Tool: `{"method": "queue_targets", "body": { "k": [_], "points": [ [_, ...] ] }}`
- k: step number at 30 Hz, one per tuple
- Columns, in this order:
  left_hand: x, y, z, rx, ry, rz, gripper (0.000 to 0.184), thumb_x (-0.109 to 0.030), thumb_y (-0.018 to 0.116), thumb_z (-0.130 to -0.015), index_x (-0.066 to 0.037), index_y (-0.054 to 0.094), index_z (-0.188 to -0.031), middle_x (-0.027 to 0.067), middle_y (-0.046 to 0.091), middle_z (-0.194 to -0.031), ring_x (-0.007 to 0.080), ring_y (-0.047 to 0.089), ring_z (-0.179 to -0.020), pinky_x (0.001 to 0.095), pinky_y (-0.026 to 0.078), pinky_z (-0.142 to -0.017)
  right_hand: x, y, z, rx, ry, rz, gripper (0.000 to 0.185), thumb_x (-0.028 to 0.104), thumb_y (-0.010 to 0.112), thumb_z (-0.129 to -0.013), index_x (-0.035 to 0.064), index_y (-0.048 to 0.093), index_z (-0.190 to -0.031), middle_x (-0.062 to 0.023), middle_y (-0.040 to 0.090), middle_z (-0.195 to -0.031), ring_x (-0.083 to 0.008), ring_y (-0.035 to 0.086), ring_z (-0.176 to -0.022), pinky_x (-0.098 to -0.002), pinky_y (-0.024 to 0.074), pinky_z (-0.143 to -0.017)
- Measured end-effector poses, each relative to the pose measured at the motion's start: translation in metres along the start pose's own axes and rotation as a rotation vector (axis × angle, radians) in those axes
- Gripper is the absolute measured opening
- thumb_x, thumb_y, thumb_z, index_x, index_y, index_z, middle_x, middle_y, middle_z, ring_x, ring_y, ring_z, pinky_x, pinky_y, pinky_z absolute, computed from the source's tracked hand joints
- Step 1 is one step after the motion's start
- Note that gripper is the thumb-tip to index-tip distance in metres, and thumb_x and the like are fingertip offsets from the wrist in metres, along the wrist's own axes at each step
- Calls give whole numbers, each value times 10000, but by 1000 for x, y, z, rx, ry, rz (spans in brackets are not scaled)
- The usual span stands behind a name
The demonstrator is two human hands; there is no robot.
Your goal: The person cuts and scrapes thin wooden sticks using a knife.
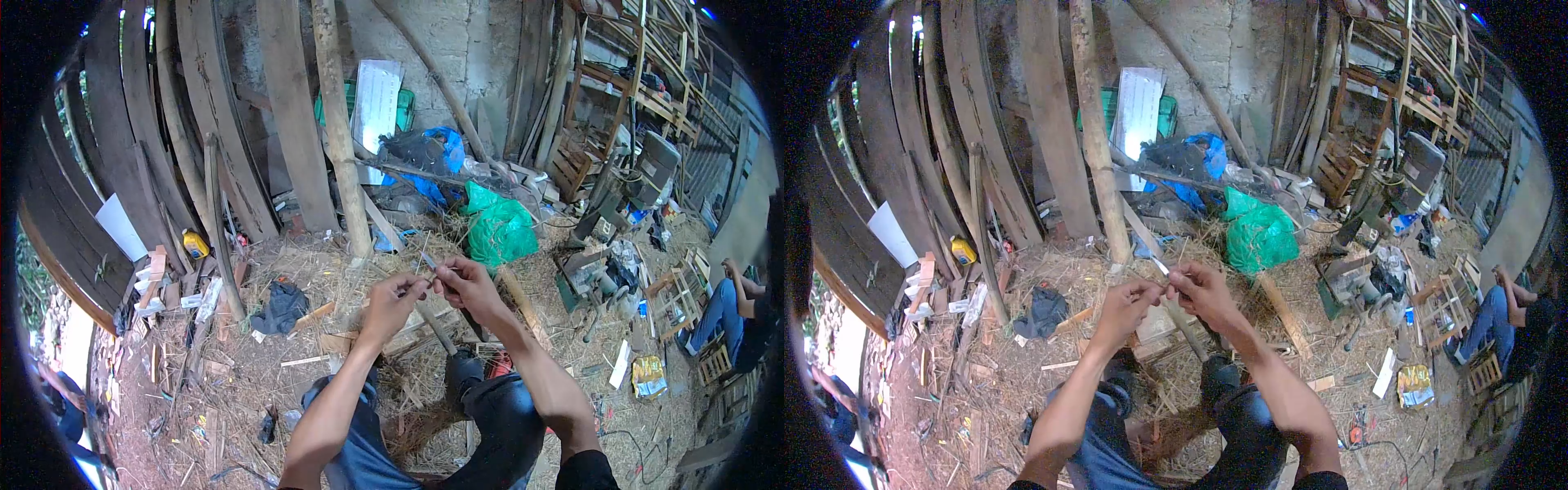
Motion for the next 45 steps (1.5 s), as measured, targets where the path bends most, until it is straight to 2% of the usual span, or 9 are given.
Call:
{"method": "queue_targets", "body": {
  "k": [5,10,12,15,22,26,29,40,45],
  "points": [
    [11,8,4,84,-265,121,186,-187,626,-879,-9,680,-886,-2,613,-724,71,541,-684,223,434,-643,1,-12,-2,-43,25,-5,164,176,552,-932,18,593,-932,-16,589,-728,-32,375,-484,-200,266,-417],
    [-8,4,0,10,22,-169,175,-143,626,-859,17,668,-918,98,661,-744,127,597,-666,276,464,-635,5,-16,-1,-65,29,67,171,186,566,-925,25,610,-885,6,570,-724,-36,380,-487,-195,271,-426],
    [-12,2,3,-10,48,-215,168,-141,626,-856,11,671,-914,81,651,-731,123,570,-645,277,457,-611,4,-24,-2,-85,55,100,173,190,568,-923,29,615,-878,15,560,-715,-37,381,-487,-193,270,-428],
    [-19,-5,15,-22,64,-282,152,-131,626,-851,-4,675,-917,62,636,-710,111,540,-622,270,450,-591,25,-81,5,-367,-54,44,184,211,567,-922,35,619,-930,32,528,-686,-31,367,-492,-196,258,-414],
    [-4,-10,8,3,-77,-133,144,-131,628,-862,-13,672,-932,21,611,-707,65,513,-622,236,428,-573,7,-12,16,-189,41,47,215,209,539,-940,17,593,-1019,26,526,-701,-39,367,-484,-194,238,-425],
    [5,-4,1,-5,60,-22,180,-172,623,-875,-10,670,-937,-1,607,-725,45,480,-591,217,386,-515,-16,10,5,15,74,50,205,202,535,-941,15,593,-1002,24,527,-698,-37,362,-482,-193,239,-427],
    [5,-2,8,44,-185,40,183,-167,631,-855,3,671,-905,31,646,-743,90,570,-715,246,450,-674,-6,-22,3,-152,36,-94,204,209,553,-932,12,603,-959,32,519,-670,-32,354,-470,-206,248,-417],
    [32,15,15,155,-446,381,202,-217,634,-873,-26,663,-931,-30,572,-729,20,406,-554,178,292,-474,-9,-1,8,-55,61,40,202,202,554,-931,12,618,-952,32,543,-698,-38,384,-495,-194,256,-421],
    [31,20,26,215,-554,483,184,-181,612,-885,-11,642,-949,-32,531,-709,-6,313,-484,165,212,-408,5,-58,9,-257,12,-84,221,209,551,-933,3,604,-993,41,512,-696,-34,328,-469,-208,234,-422]
  ]
}}
Point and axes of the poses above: each hand's wrist, its own z-axis away from the middle knuckle, its own y-axis out of the palm, x = y × z, the point moved 9 cm from there along -z, towards the middle knuckle
